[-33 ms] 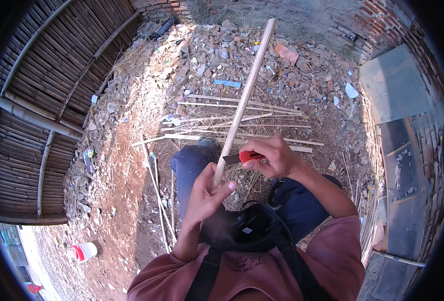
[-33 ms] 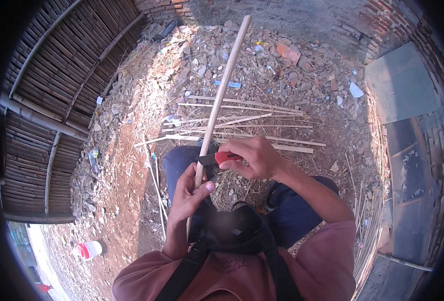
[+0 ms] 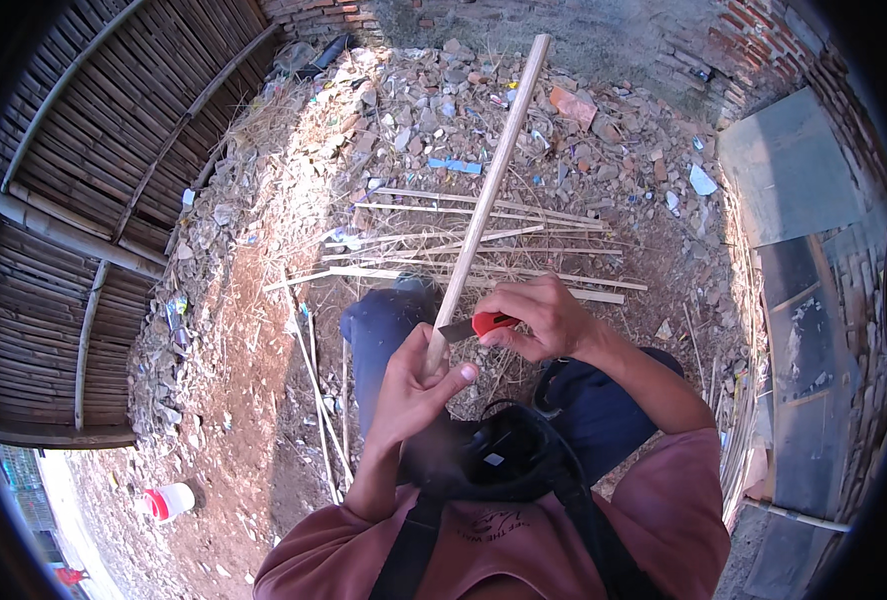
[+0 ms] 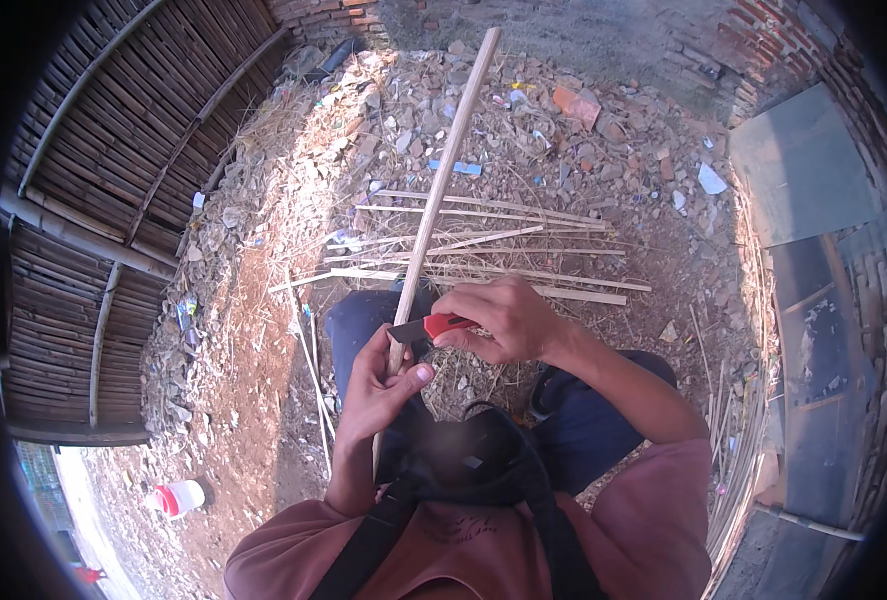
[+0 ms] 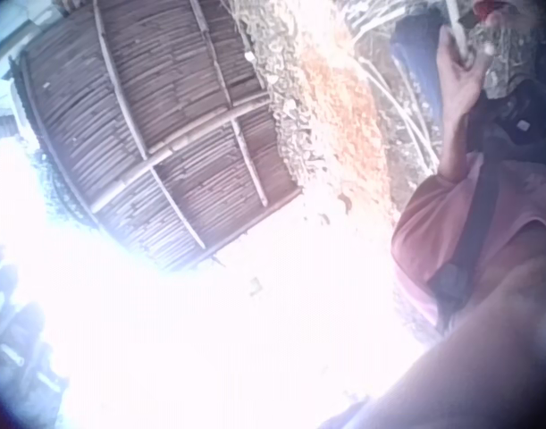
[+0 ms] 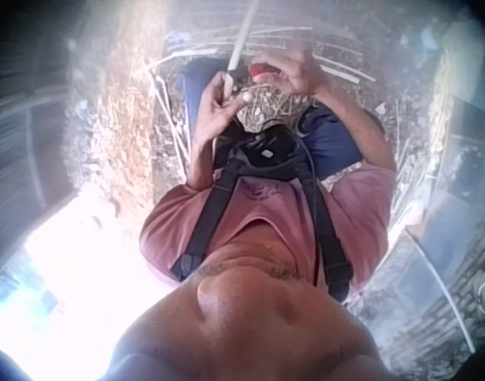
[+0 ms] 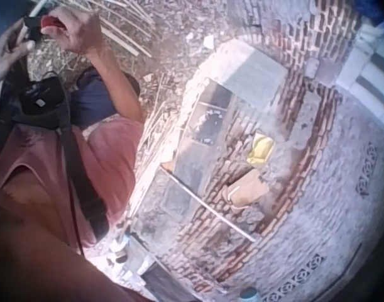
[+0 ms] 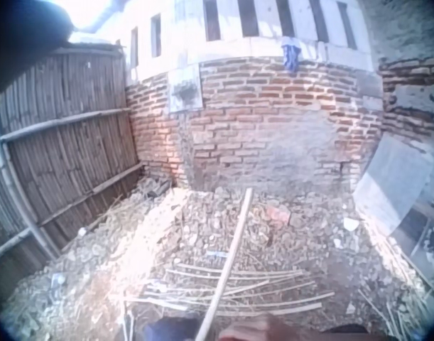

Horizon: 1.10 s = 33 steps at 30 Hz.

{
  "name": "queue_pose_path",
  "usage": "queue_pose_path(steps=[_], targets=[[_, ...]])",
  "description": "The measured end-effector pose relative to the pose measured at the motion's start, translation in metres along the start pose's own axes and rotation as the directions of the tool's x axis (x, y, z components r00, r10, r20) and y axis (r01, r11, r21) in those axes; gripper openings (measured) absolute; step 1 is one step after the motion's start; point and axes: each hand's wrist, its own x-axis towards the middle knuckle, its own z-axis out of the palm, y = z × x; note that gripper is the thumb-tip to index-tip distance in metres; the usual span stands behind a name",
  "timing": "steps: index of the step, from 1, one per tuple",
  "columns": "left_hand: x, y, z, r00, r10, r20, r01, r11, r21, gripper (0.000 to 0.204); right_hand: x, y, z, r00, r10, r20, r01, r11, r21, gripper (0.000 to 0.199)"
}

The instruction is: The person shaves a thin wooden stick with a utility knife while sitting on the ground. They move the knife repeatedly along the length of the wood to smooth it.

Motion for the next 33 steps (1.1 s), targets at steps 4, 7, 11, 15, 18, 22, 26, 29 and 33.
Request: queue_pose_path(steps=[4,7,11,15,18,22,26,29,33], targets=[[0.0,0.014,0.003,0.999,-0.028,0.023,0.028,0.999,0.031,0.038,-0.006,0.001,0.02,0.995,-0.089,0.035,0.09,0.995,-0.035,0.029],[0.001,0.017,0.011,0.998,0.054,-0.01,-0.054,0.999,0.006,0.034,-0.009,0.004,0.027,0.996,-0.078,0.046,0.08,0.996,-0.036,0.03],[0.001,0.012,0.011,0.995,0.064,-0.081,-0.051,0.987,0.154,0.032,-0.011,0.004,0.032,0.998,-0.062,0.025,0.063,0.997,-0.035,0.03],[-0.002,0.014,0.017,0.984,0.118,-0.13,-0.079,0.959,0.271,0.031,-0.012,0.003,0.033,0.999,-0.042,0.015,0.043,0.999,-0.031,0.03],[-0.002,0.015,0.018,0.982,0.11,-0.156,-0.058,0.951,0.305,0.032,-0.012,0.003,0.034,0.999,-0.048,0.0,0.048,0.998,-0.041,0.03],[0.0,0.012,0.019,0.972,0.16,-0.171,-0.096,0.939,0.331,0.031,-0.01,-0.002,0.034,0.998,-0.05,-0.046,0.043,0.99,-0.137,0.029],[0.006,0.001,0.019,0.941,0.272,-0.204,-0.185,0.913,0.364,0.027,-0.008,-0.011,0.036,0.994,-0.022,-0.108,-0.002,0.975,-0.221,0.027],[0.007,0.007,0.022,0.943,0.245,-0.225,-0.135,0.9,0.414,0.027,-0.009,-0.009,0.039,0.986,-0.016,-0.169,-0.023,0.973,-0.228,0.026],[0.006,0.007,0.022,0.95,0.201,-0.238,-0.074,0.888,0.455,0.028,-0.007,-0.012,0.035,0.987,-0.023,-0.157,-0.021,0.961,-0.274,0.025]])
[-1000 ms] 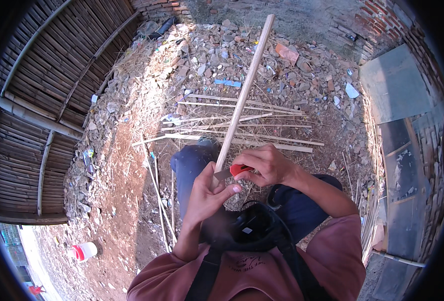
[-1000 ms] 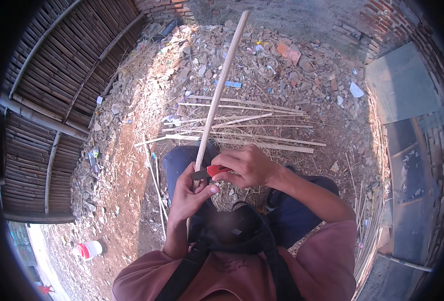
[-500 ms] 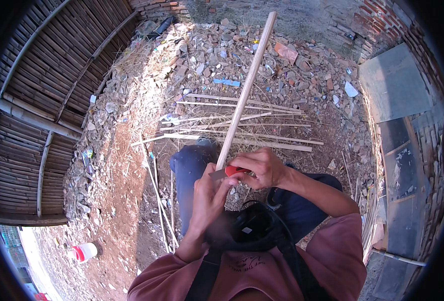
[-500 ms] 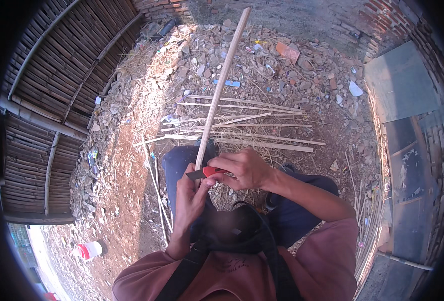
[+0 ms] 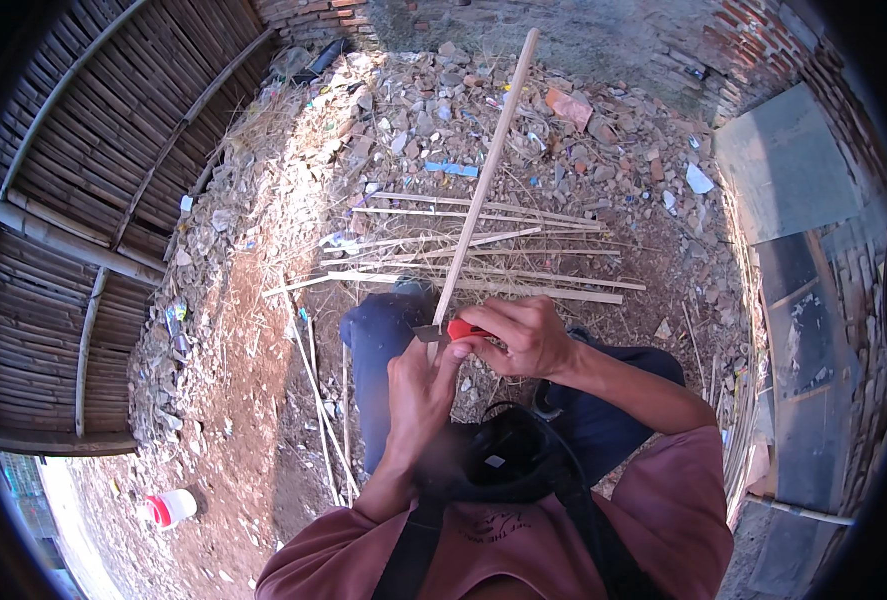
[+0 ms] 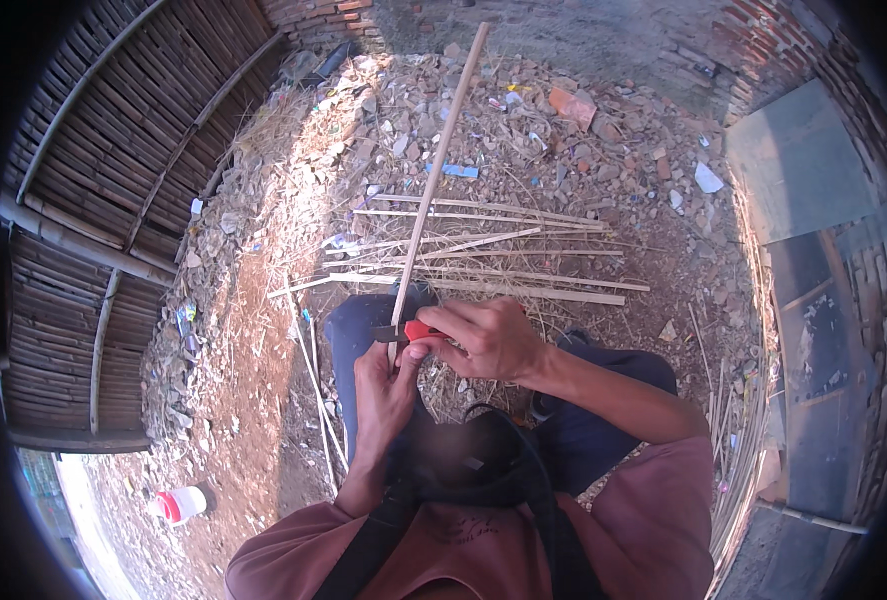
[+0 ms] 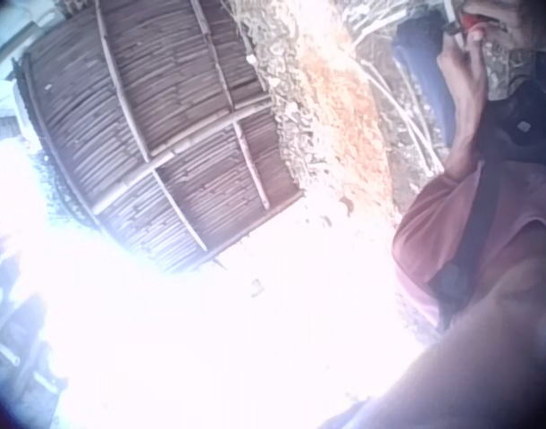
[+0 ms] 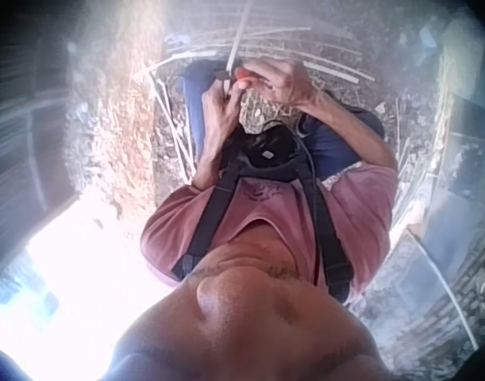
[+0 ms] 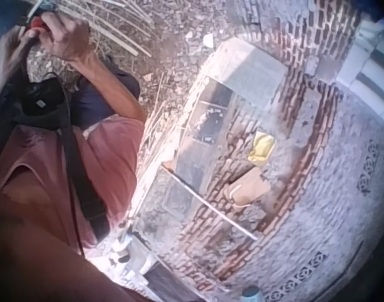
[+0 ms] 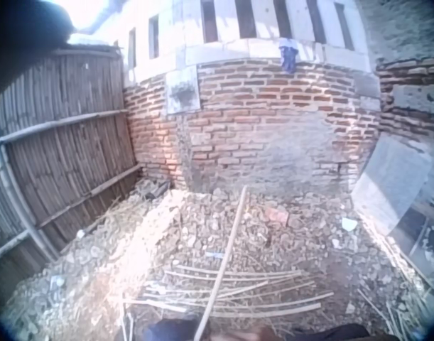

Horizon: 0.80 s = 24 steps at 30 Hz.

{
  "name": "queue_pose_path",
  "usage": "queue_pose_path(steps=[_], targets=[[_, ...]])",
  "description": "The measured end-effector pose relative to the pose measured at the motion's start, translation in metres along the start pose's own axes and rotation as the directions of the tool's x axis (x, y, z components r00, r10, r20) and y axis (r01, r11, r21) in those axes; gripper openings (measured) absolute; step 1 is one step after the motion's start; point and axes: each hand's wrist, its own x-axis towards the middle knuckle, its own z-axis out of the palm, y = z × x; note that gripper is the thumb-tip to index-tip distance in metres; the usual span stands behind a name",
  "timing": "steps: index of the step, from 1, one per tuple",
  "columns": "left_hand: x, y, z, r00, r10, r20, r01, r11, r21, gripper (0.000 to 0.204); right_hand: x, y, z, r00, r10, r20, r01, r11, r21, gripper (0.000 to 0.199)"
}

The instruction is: The person shaves a thin wooden stick with a utility knife while sitting on the ground. They move the knife repeatedly along the length of the wood to smooth it.

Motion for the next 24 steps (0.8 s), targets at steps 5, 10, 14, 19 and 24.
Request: queue_pose_path(steps=[5,10,14,19,24], targets=[[-0.001,0.007,-0.002,1.0,-0.01,0.016,0.01,1.0,0.012,0.026,0.003,0.001,-0.004,1.0,-0.026,0.003,0.026,0.999,-0.036,0.026],[-0.001,0.012,-0.004,1.0,0.024,0.012,-0.025,0.999,0.047,0.027,0.006,0.0,-0.006,0.999,-0.034,-0.007,0.034,0.998,-0.044,0.026],[0.0,0.014,-0.001,0.999,0.035,-0.017,-0.035,0.999,-0.016,0.036,0.009,0.0,-0.009,0.999,-0.034,-0.002,0.034,0.998,-0.048,0.024],[-0.005,0.011,-0.004,0.997,-0.035,0.064,0.026,0.99,0.137,0.027,0.024,0.018,-0.032,0.961,0.1,-0.258,-0.102,0.995,0.007,0.021],[-0.025,0.005,-0.001,0.993,-0.061,0.098,0.052,0.994,0.092,0.026,0.041,0.045,-0.079,0.919,0.267,-0.291,-0.278,0.961,0.002,0.024]])
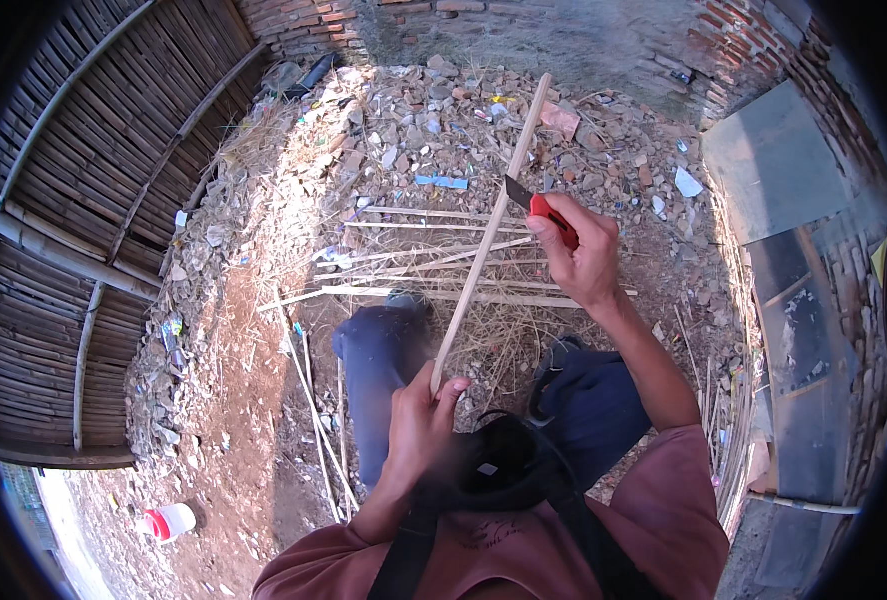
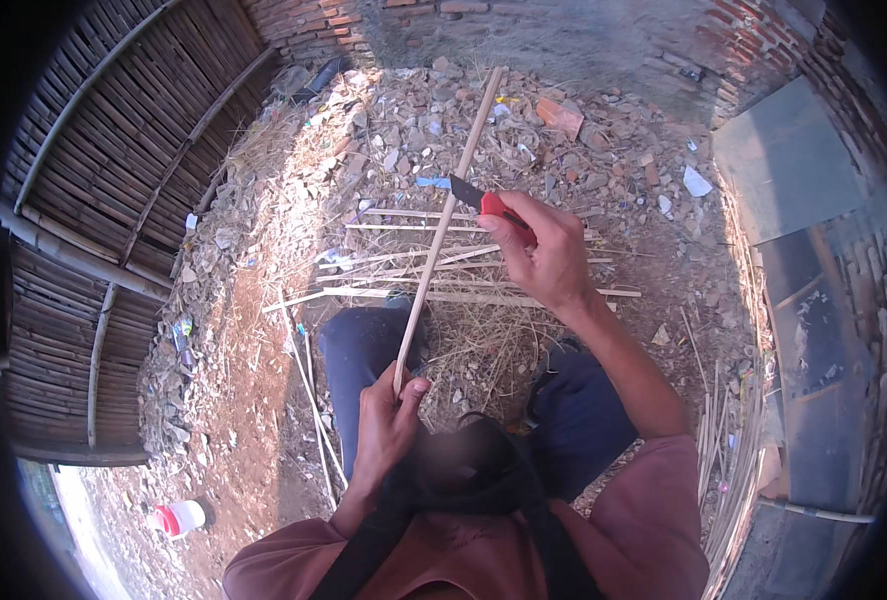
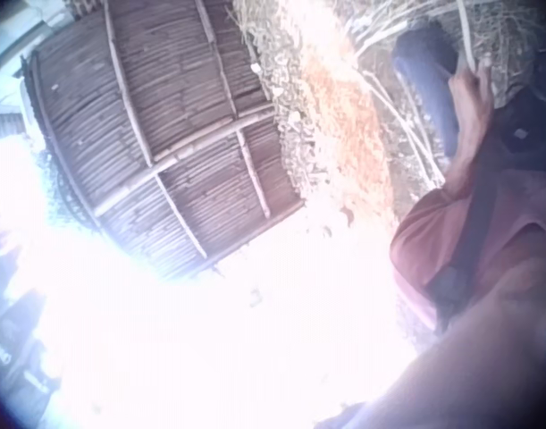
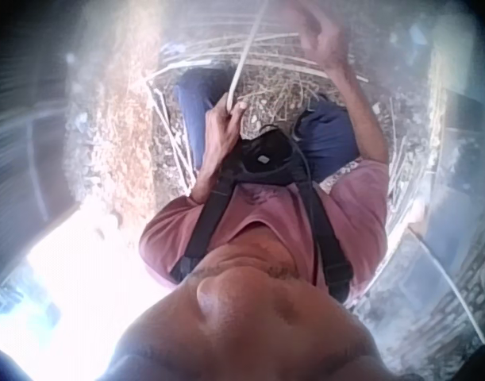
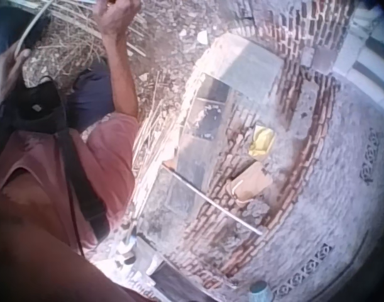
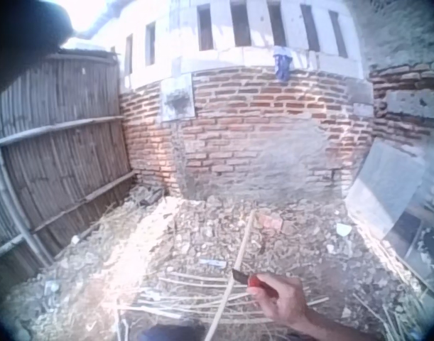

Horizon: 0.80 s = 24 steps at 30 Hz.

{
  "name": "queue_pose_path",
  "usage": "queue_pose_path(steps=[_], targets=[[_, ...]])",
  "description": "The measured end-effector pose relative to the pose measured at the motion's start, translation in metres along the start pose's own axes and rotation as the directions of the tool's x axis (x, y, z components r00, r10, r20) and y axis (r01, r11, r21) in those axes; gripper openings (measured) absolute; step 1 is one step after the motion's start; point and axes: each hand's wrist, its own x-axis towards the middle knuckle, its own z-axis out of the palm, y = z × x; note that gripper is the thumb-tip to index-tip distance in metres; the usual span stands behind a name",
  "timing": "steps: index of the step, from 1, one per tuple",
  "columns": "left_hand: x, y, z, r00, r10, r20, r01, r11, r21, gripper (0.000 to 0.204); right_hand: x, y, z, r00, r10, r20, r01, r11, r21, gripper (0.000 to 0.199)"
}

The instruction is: The person shaves a thin wooden stick with a utility knife while sitting on the ground. They move the knife repeatedly along the length of the wood to smooth it.

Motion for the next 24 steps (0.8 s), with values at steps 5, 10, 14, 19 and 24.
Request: queue_pose_path(steps=[5,10,14,19,24], targets=[[0.012,-0.006,-0.001,0.999,-0.028,0.016,0.029,0.997,-0.073,0.029,-0.008,0.008,-0.006,0.996,0.076,0.052,-0.078,0.996,0.041,0.027],[0.022,-0.004,-0.006,1.0,-0.002,0.027,0.006,0.991,-0.13,0.029,-0.05,-0.016,0.037,0.925,-0.216,0.312,0.175,0.972,0.155,0.026],[0.023,-0.012,-0.005,0.997,0.072,-0.02,-0.075,0.976,-0.204,0.026,-0.071,-0.025,0.051,0.884,-0.284,0.371,0.221,0.954,0.203,0.028],[0.023,-0.019,-0.007,0.998,0.066,0.024,-0.057,0.963,-0.262,0.024,-0.08,-0.026,0.063,0.884,-0.319,0.341,0.284,0.947,0.15,0.03],[0.023,-0.01,-0.003,0.994,0.092,-0.06,-0.1,0.984,-0.146,0.024,-0.08,-0.031,0.065,0.904,-0.299,0.305,0.271,0.954,0.13,0.029]])
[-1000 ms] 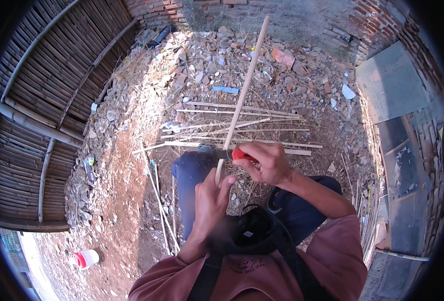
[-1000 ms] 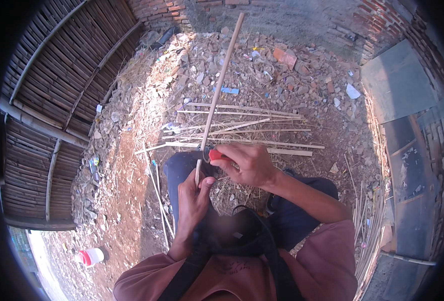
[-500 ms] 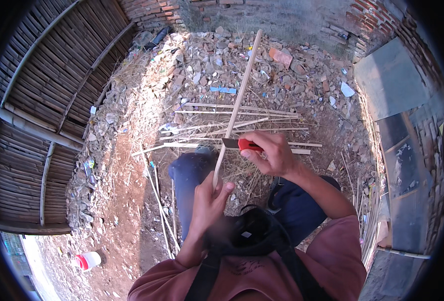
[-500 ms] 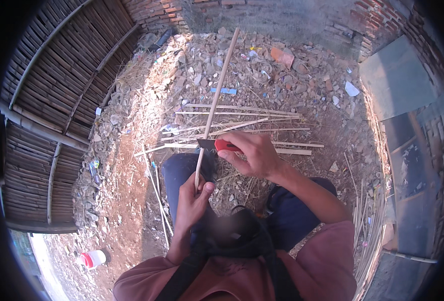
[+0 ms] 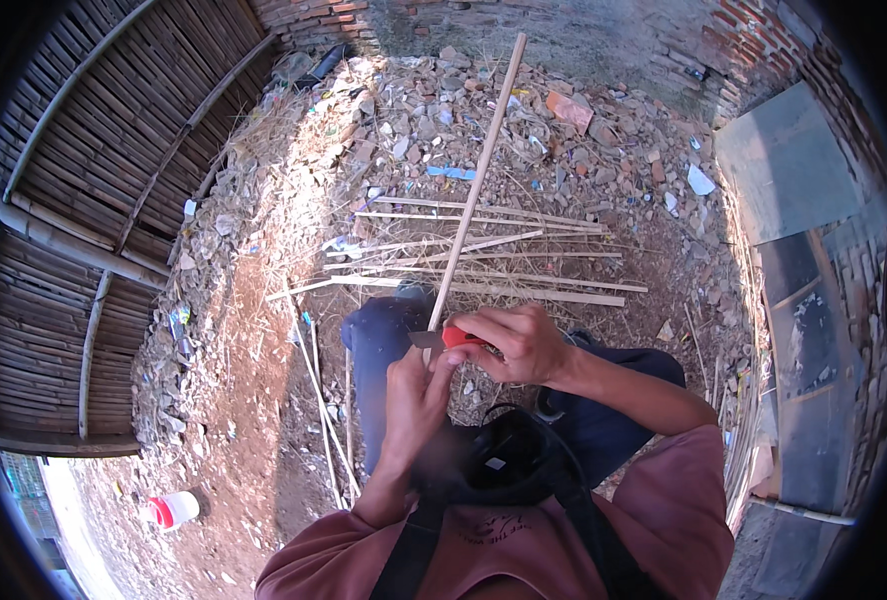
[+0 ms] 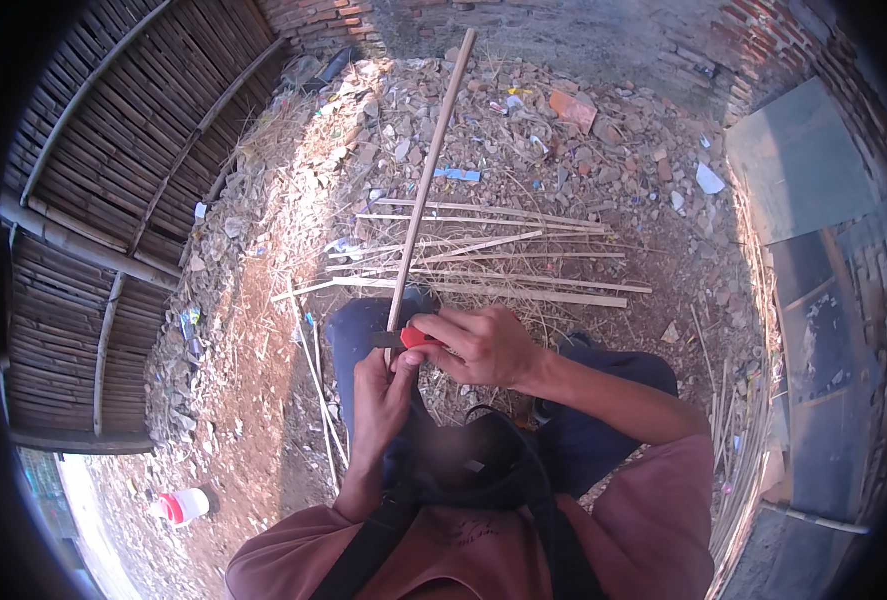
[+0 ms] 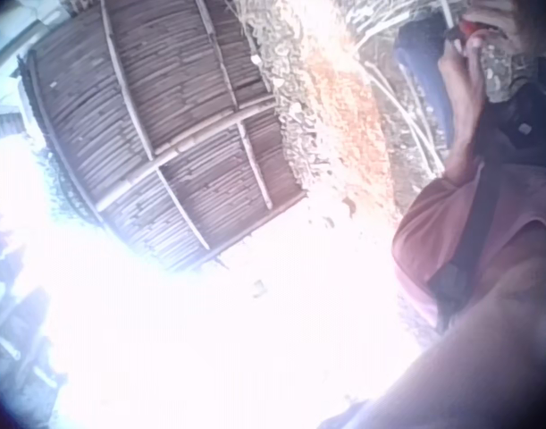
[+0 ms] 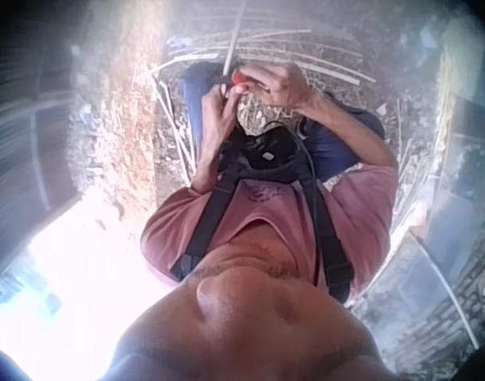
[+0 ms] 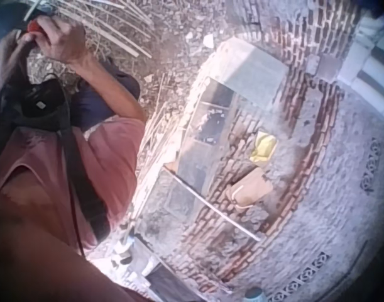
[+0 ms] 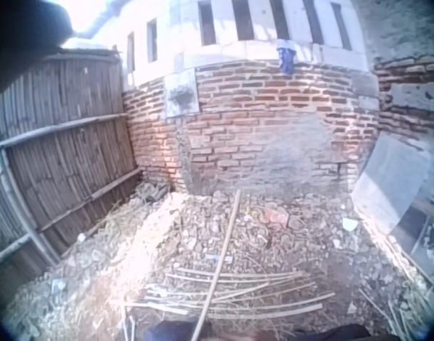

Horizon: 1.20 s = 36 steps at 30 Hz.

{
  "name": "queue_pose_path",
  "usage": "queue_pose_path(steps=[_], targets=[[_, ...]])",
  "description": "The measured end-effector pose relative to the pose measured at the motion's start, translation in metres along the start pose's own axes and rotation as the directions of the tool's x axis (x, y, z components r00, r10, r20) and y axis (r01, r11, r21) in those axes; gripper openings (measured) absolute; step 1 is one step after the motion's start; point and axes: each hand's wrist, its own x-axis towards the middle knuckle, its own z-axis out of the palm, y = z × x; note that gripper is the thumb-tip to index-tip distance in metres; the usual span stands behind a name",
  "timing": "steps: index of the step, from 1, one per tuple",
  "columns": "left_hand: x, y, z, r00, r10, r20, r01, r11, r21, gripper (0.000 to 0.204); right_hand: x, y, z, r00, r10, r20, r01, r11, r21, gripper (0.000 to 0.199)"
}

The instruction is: The person shaves a thin wooden stick with a utility knife while sitting on the ground. They move the knife repeatedly along the length of the wood to smooth it.

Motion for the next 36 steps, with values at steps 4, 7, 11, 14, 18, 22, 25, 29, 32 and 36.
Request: queue_pose_path(steps=[4,7,11,14,18,22,25,29,32,36], targets=[[0.001,0.001,0.0,0.998,0.037,-0.056,-0.032,0.995,0.093,0.027,0.003,-0.004,-0.001,0.999,0.038,-0.029,-0.039,0.999,-0.022,0.026],[0.003,0.002,0.001,0.997,0.048,-0.063,-0.036,0.982,0.186,0.029,0.006,-0.005,-0.006,0.998,0.055,-0.014,-0.055,0.997,-0.052,0.025],[0.001,0.011,0.003,0.996,0.044,-0.081,-0.023,0.97,0.243,0.032,0.009,0.001,-0.009,0.998,0.042,-0.044,-0.045,0.996,-0.071,0.026],[0.002,0.01,0.002,0.996,0.006,-0.083,0.011,0.98,0.199,0.032,0.013,-0.001,-0.016,0.998,0.059,0.01,-0.058,0.993,-0.101,0.029],[-0.007,0.004,0.002,0.996,-0.013,-0.086,0.033,0.972,0.233,0.033,0.026,0.022,-0.032,0.979,0.111,-0.172,-0.122,0.991,-0.053,0.03],[-0.019,0.001,0.004,0.996,-0.064,-0.057,0.075,0.972,0.222,0.04,0.039,0.052,-0.063,0.929,0.242,-0.28,-0.264,0.964,-0.043,0.03],[-0.023,0.001,0.005,0.991,-0.129,0.025,0.118,0.958,0.26,0.039,0.04,0.066,-0.086,0.89,0.322,-0.323,-0.354,0.934,-0.044,0.031],[-0.028,0.004,0.008,0.991,-0.123,0.046,0.108,0.963,0.245,0.035,0.043,0.091,-0.11,0.834,0.39,-0.391,-0.436,0.899,-0.033,0.032],[-0.029,-0.001,0.006,0.993,-0.098,0.068,0.077,0.965,0.252,0.032,0.042,0.092,-0.117,0.806,0.391,-0.444,-0.446,0.895,-0.023,0.032],[-0.019,-0.002,0.002,0.992,-0.103,0.07,0.079,0.957,0.279,0.039,0.033,0.06,-0.097,0.889,0.403,-0.218,-0.407,0.913,0.029,0.032]])
